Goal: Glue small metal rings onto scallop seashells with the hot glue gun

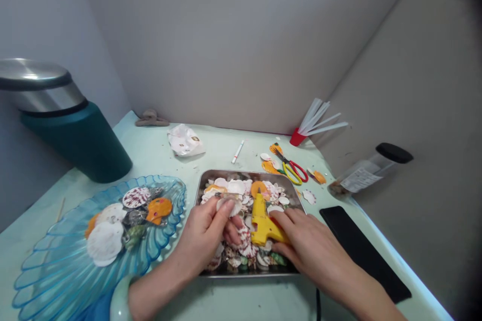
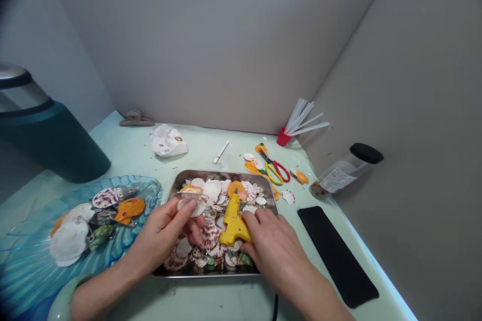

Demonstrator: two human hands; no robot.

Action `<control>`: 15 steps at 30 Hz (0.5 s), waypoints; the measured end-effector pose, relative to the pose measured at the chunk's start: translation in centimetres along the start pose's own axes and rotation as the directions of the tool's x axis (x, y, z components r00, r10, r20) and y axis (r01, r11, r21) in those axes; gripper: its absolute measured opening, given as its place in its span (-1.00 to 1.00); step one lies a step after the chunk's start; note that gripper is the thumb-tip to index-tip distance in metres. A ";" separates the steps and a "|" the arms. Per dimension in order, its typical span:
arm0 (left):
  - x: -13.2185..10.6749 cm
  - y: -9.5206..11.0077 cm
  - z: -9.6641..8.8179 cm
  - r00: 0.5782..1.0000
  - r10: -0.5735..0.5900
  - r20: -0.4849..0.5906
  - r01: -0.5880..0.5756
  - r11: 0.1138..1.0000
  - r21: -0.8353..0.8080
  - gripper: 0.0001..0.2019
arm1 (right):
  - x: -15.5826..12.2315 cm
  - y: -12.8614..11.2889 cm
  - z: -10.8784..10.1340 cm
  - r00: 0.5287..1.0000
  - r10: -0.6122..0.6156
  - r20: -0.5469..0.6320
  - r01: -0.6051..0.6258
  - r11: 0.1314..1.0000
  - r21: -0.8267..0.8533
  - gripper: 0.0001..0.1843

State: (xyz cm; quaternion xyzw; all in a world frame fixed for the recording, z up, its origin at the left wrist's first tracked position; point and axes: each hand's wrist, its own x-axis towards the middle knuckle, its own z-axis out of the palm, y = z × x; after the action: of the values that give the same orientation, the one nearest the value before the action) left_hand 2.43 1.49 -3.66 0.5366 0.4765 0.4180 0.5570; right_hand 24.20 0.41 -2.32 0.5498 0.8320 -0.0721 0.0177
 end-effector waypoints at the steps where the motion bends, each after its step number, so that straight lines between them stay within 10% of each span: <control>1: 0.0 0.0 0.0 1.000 0.007 -0.006 -0.006 1.000 0.022 -0.67 | 0.0 0.0 0.2 1.000 0.005 0.011 -0.005 1.000 0.005 -0.65; 7: 0.1 -0.3 -0.5 0.997 0.036 -0.068 -0.026 0.989 0.144 -0.63 | -0.4 1.9 -0.7 0.993 0.082 -0.086 -0.028 0.865 0.500 -0.64; 12: 0.4 -0.5 -0.5 0.998 -0.028 -0.049 0.031 0.998 0.062 -0.61 | 0.1 2.0 -1.0 0.980 0.173 -0.102 0.054 0.265 0.963 -0.49; 15: 0.6 -0.5 -0.4 0.996 -0.082 -0.024 0.082 0.997 -0.016 -0.59 | 0.8 0.8 -0.3 0.987 0.125 -0.102 0.091 0.089 0.992 -0.54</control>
State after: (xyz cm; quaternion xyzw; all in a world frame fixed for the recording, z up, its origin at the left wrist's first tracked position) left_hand 2.15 2.11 -4.18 0.5074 0.5018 0.4046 0.5719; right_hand 24.66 1.46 -2.22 0.4305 0.5569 -0.5700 -0.4238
